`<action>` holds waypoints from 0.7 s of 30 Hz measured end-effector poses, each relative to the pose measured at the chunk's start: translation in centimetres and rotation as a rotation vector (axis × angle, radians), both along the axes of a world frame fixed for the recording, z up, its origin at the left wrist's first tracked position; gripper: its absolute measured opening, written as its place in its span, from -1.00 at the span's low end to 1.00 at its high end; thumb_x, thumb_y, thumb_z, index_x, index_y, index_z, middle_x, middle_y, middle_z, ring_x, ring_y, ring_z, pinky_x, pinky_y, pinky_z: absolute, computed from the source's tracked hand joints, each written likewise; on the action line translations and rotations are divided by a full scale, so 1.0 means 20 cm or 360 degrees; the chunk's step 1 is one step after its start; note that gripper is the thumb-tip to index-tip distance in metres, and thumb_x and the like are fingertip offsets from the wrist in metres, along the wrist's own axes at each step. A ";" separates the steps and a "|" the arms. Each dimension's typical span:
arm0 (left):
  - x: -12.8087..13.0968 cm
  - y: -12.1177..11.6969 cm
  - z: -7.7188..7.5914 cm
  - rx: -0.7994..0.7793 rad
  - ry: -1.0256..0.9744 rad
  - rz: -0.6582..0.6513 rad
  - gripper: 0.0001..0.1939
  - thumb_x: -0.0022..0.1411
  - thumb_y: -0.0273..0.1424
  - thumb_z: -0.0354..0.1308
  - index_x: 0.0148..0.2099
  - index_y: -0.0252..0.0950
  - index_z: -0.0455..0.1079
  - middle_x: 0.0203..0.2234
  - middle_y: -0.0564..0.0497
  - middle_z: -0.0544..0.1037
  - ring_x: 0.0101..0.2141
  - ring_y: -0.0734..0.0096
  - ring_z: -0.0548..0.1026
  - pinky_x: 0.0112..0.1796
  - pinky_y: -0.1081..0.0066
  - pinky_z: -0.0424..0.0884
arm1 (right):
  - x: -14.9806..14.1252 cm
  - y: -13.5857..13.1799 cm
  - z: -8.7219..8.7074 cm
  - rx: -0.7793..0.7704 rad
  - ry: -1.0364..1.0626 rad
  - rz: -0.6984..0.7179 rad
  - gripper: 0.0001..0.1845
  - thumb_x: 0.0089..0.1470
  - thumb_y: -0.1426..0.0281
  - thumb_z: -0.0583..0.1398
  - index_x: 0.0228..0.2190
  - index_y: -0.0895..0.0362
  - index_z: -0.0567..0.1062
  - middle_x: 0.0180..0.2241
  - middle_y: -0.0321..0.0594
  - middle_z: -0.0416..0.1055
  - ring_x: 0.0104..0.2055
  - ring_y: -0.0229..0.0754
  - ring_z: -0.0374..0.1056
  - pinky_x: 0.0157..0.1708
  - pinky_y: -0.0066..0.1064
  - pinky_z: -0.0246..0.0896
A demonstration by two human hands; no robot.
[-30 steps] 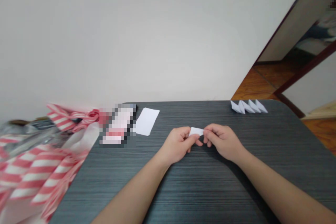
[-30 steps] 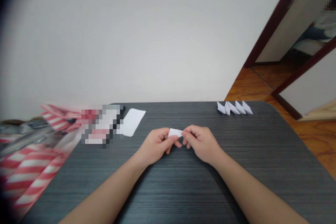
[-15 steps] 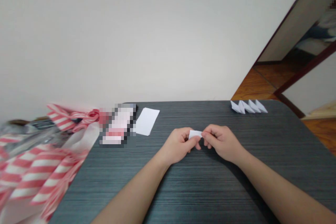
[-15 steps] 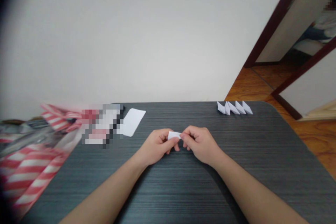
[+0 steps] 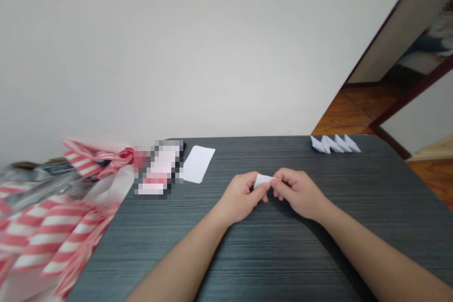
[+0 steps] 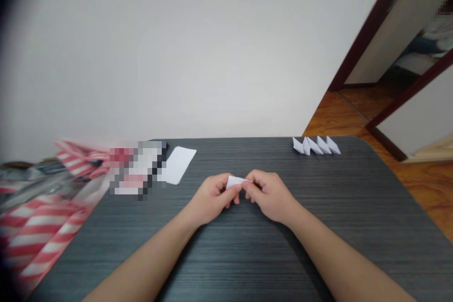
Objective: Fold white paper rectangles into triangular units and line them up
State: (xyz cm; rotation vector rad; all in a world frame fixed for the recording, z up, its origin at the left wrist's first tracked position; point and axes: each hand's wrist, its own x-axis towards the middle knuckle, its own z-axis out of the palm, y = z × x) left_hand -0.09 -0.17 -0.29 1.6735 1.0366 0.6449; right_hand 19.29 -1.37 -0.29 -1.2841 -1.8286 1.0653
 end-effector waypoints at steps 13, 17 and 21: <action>0.00 0.00 0.02 0.0069 0.0054 -0.0071 -0.67 0.34 -0.33 0.02 -0.44 -0.34 0.41 -0.58 0.08 0.45 -0.55 0.55 0.32 -0.47 0.53 0.19 | 0.00 0.01 0.00 -0.0105 0.0047 0.0098 -0.75 0.20 0.39 0.15 -0.51 0.15 0.44 -0.59 -0.33 0.40 -0.54 -0.30 0.33 -0.49 -0.50 0.18; 0.00 0.00 0.01 0.0082 0.0053 -0.0022 -0.66 0.35 -0.30 0.02 -0.45 -0.34 0.38 -0.60 0.09 0.43 -0.56 0.55 0.31 -0.48 0.54 0.18 | 0.00 0.01 0.01 -0.0087 0.0052 0.0042 -0.75 0.20 0.39 0.15 -0.52 0.14 0.43 -0.61 -0.34 0.38 -0.55 -0.31 0.31 -0.49 -0.50 0.17; 0.00 0.00 0.03 0.0095 0.0058 -0.0007 -0.65 0.34 -0.34 0.01 -0.49 -0.34 0.36 -0.62 0.10 0.40 -0.57 0.56 0.29 -0.47 0.53 0.18 | 0.01 0.01 0.00 -0.0082 0.0057 0.0027 -0.74 0.19 0.39 0.15 -0.53 0.14 0.42 -0.62 -0.35 0.37 -0.56 -0.31 0.30 -0.50 -0.50 0.16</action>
